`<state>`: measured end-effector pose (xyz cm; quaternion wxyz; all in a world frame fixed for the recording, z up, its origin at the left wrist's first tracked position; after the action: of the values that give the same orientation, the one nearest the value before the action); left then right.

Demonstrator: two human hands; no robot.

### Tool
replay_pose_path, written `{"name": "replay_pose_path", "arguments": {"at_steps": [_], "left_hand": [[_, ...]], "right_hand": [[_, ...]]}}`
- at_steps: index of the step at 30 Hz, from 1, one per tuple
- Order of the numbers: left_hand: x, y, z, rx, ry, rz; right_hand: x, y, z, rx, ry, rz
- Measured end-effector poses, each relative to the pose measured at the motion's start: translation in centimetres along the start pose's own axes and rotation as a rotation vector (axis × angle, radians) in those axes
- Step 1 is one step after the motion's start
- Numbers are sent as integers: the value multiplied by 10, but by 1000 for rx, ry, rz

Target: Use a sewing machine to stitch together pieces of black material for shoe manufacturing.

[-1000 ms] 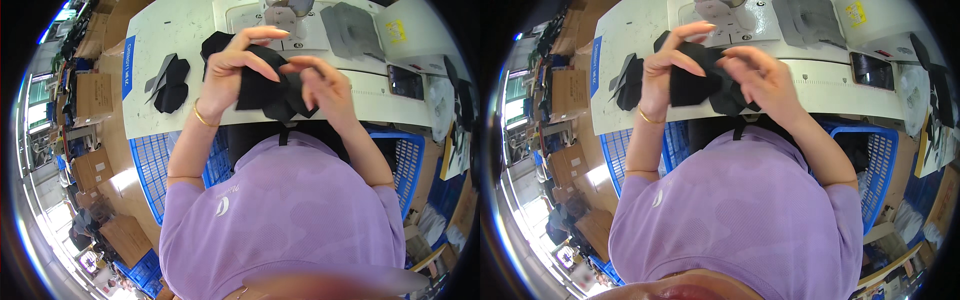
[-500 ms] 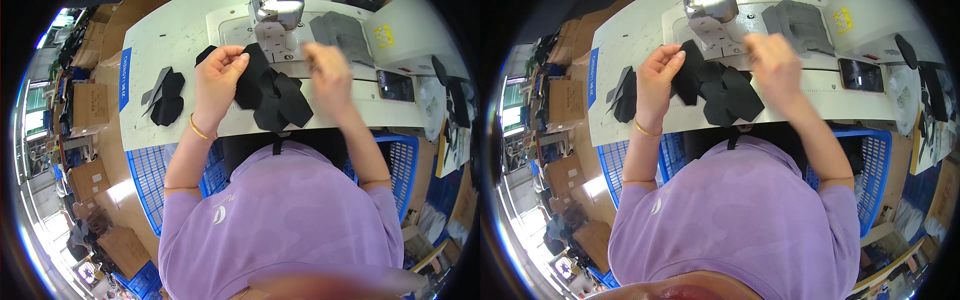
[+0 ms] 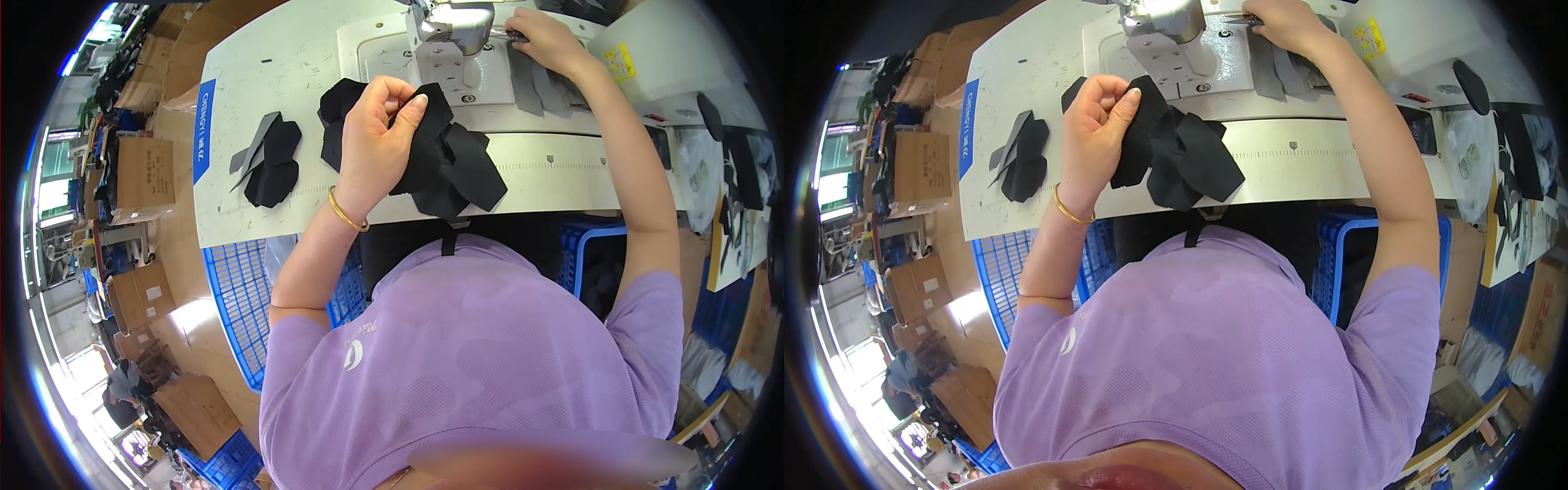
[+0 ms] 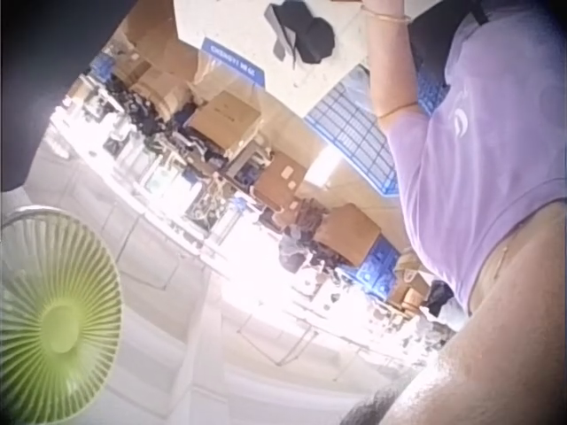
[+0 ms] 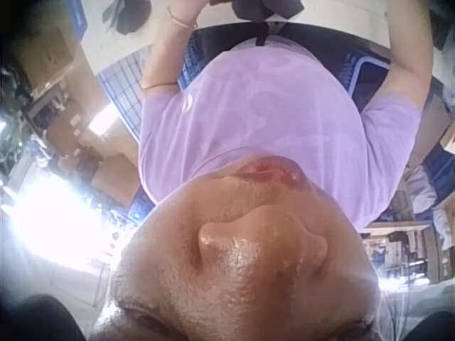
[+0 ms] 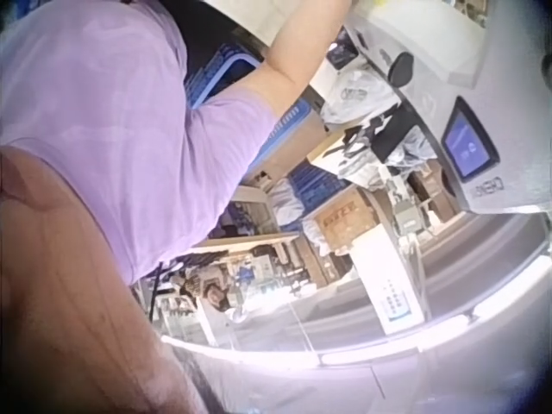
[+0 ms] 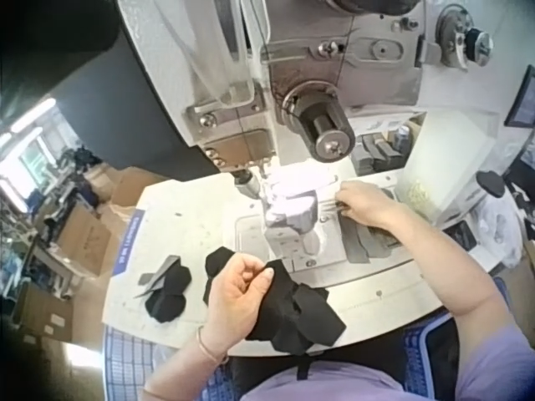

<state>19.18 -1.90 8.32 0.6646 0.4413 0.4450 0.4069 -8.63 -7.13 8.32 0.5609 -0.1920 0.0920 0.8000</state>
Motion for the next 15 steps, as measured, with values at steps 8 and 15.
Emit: {"name": "replay_pose_path", "arguments": {"at_steps": [8,15], "left_hand": [[-2,6,12,38,169,-38],[5,6,-3,213,203,49]], "right_hand": [[31,-14,83,-452,-72,-326],[42,-127,81,-1502,150,-630]]}}
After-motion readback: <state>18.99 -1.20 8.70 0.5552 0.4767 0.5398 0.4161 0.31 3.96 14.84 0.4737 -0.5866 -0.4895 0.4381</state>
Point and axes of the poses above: each hand's wrist, its own x-axis away from the middle knuckle, its own z-axis out of the back of the hand, y = z × x, the point moved 5 cm from there along -x, towards the middle knuckle, and after that the axes turned 9 degrees about y, right-handed, at the moved point
